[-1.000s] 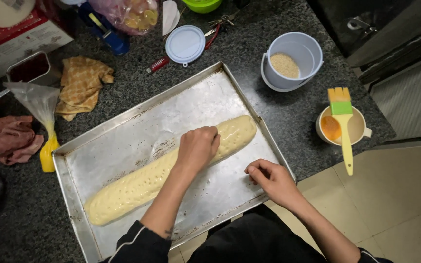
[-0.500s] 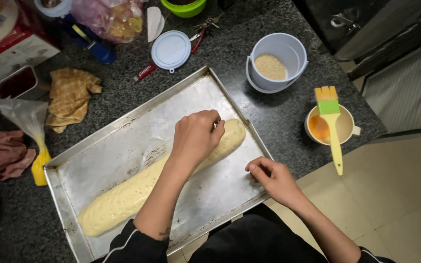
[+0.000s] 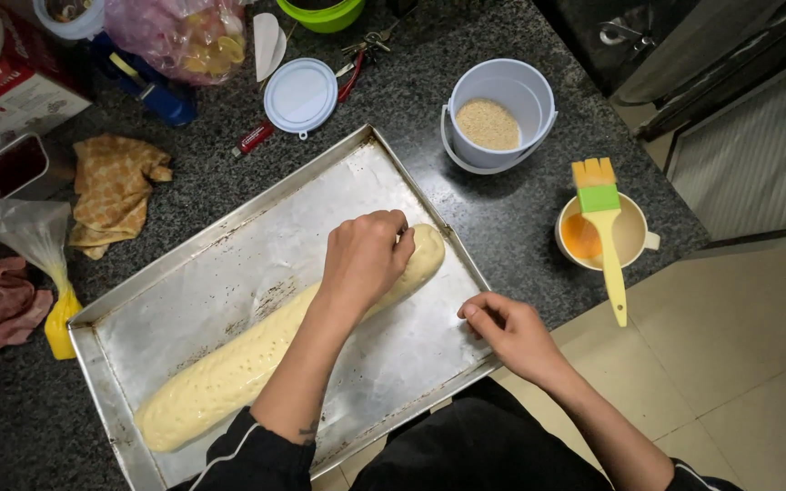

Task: The person brushes egg wash onto a long loaf of dough on a baking tray, then uses a small tool to poke holes along the top. They sprinkle sesame seeds over the loaf and place the tray into an oven.

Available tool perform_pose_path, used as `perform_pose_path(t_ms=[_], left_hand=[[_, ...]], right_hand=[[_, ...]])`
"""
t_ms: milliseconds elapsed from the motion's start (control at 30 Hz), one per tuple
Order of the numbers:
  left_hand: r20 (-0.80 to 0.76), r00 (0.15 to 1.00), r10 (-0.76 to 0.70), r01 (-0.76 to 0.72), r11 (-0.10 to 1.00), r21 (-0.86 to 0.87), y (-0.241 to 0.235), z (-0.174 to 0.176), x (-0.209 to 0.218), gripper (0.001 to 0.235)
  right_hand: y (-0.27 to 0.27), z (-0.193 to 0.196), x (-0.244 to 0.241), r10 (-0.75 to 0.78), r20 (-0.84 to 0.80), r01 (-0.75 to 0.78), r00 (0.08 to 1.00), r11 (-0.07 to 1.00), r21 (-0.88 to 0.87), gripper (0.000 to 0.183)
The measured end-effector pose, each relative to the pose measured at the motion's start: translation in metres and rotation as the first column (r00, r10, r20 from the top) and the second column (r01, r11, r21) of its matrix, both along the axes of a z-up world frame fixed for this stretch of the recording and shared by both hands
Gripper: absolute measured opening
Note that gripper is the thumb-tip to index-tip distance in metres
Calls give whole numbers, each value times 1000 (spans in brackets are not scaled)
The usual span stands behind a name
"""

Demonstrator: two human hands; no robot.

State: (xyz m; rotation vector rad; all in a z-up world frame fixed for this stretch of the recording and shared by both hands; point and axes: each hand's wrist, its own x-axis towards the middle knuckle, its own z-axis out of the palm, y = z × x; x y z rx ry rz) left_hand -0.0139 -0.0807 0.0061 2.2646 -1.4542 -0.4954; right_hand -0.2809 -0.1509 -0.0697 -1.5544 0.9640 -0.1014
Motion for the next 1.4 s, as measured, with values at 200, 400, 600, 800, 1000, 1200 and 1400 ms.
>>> perform_pose_path(t_ms=[200, 400, 600, 800, 1000, 1200, 1400], left_hand=[[17, 999, -36, 35, 999, 28, -2, 1, -3, 25], [37, 998, -55, 53, 997, 50, -6, -16, -6, 24], [-1, 999, -49, 49, 997, 58, -7, -54, -4, 22], [51, 998, 20, -19, 1000, -11, 16, 21, -7, 30], [-428, 897, 114, -226, 949, -222, 49, 55, -35, 16], [-672, 692, 264, -473, 869, -146, 84, 46, -37, 16], [-676, 558, 481, -750, 641, -163, 140, 17, -31, 14]], right_hand=[[0, 3, 3, 12, 8, -12, 1000, 1000, 6, 22], [0, -6, -2, -6, 5, 5, 1000, 999, 32, 23], [-1, 1, -6, 16, 7, -16, 1000, 999, -38, 22], [-9, 10, 1, -39, 22, 40, 999, 998, -49, 26], [-13, 29, 35, -10, 322, -1, 947, 999, 35, 40], [-34, 22, 46, 63, 273, -58, 960, 998, -24, 31], [-98, -3, 65, -188, 228, 227, 955, 960, -162, 41]])
